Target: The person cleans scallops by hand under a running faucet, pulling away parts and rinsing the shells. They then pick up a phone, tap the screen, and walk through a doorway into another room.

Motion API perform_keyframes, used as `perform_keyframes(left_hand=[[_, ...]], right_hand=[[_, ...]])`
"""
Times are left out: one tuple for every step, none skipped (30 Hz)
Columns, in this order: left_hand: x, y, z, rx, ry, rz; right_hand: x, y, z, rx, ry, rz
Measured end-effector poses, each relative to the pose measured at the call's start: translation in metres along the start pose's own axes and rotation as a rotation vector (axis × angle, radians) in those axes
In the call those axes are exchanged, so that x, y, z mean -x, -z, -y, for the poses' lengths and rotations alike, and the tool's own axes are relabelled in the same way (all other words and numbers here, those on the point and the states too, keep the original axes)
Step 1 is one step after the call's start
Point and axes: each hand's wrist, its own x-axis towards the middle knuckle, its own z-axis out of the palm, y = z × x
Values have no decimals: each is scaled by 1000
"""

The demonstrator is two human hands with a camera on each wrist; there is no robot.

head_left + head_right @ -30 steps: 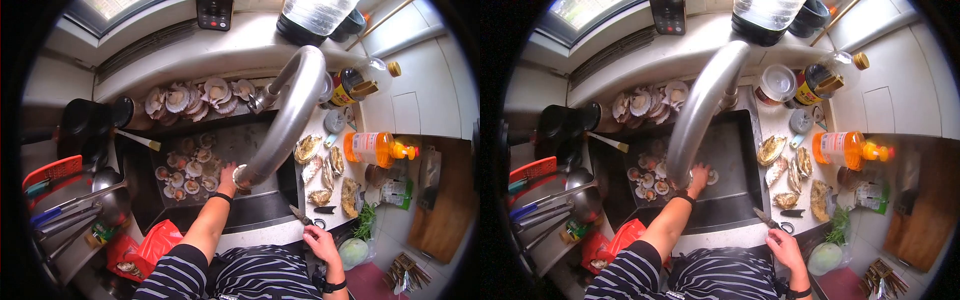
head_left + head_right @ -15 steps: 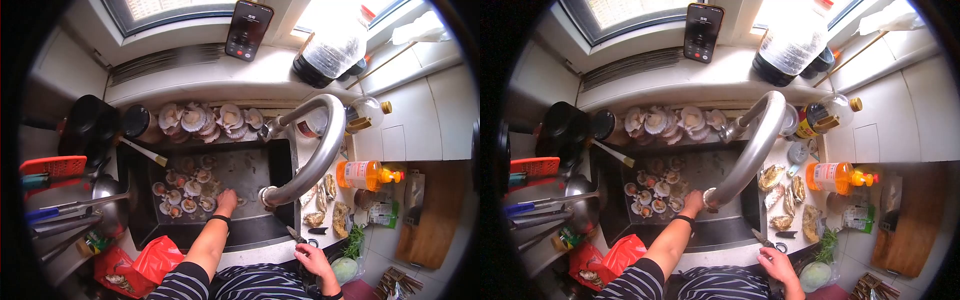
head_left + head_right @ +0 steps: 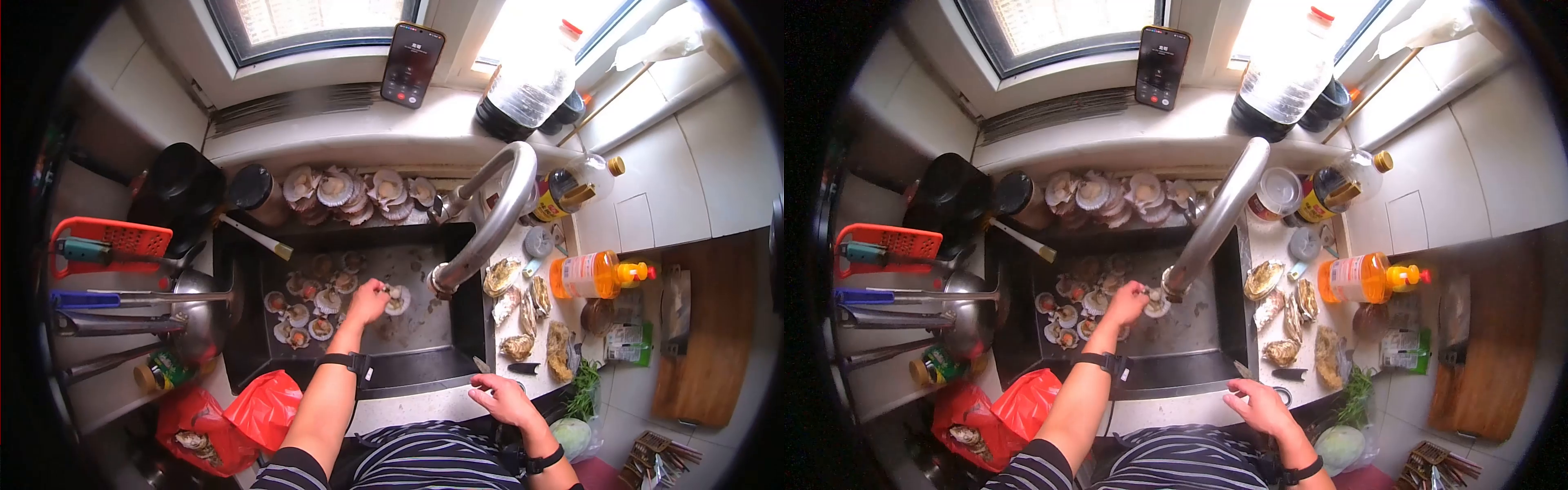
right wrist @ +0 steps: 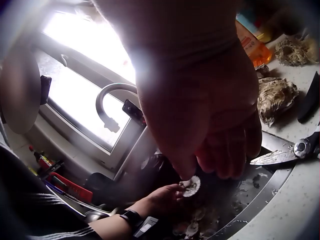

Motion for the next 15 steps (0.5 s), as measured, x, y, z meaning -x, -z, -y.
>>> perform_keyframes(left_hand=[[2, 6, -5, 76, -25, -11], [3, 10, -10, 153, -49, -21], [6, 15, -14, 286, -62, 0], [12, 22, -24, 339, -110, -20], [17, 28, -31, 440, -97, -4], [25, 34, -37, 541, -78, 14], [37, 41, -49, 642, -47, 23], [46, 47, -57, 741, -15, 30], [49, 50, -54, 787, -35, 29], [57, 54, -58, 833, -27, 17], [60, 60, -56, 881, -53, 32], [64, 65, -54, 929, -77, 48], [73, 71, -62, 992, -101, 43], [81, 78, -71, 1055, -130, 35], [82, 84, -72, 1088, -158, 31]], right_hand=[[0, 0, 0, -6, 8, 2], [1, 0, 0, -12, 16, 4], [1, -1, -1, 1, 42, -1], [0, -1, -1, -5, 61, -6], [0, 0, -2, -11, 78, -9], [1, 0, -2, -19, 90, -7], [2, 2, 1, -32, 73, 2], [1, 2, 1, -43, 91, -7], [1, 2, 0, -51, 91, -4], [0, 2, -1, -58, 93, 0], [-1, 2, 0, -74, 132, -15], [-2, 1, -2, -88, 122, -7], [-3, 1, 0, -100, 133, 2], [-5, 2, 4, -110, 146, 8], [-7, 2, 6, -122, 179, 9]])
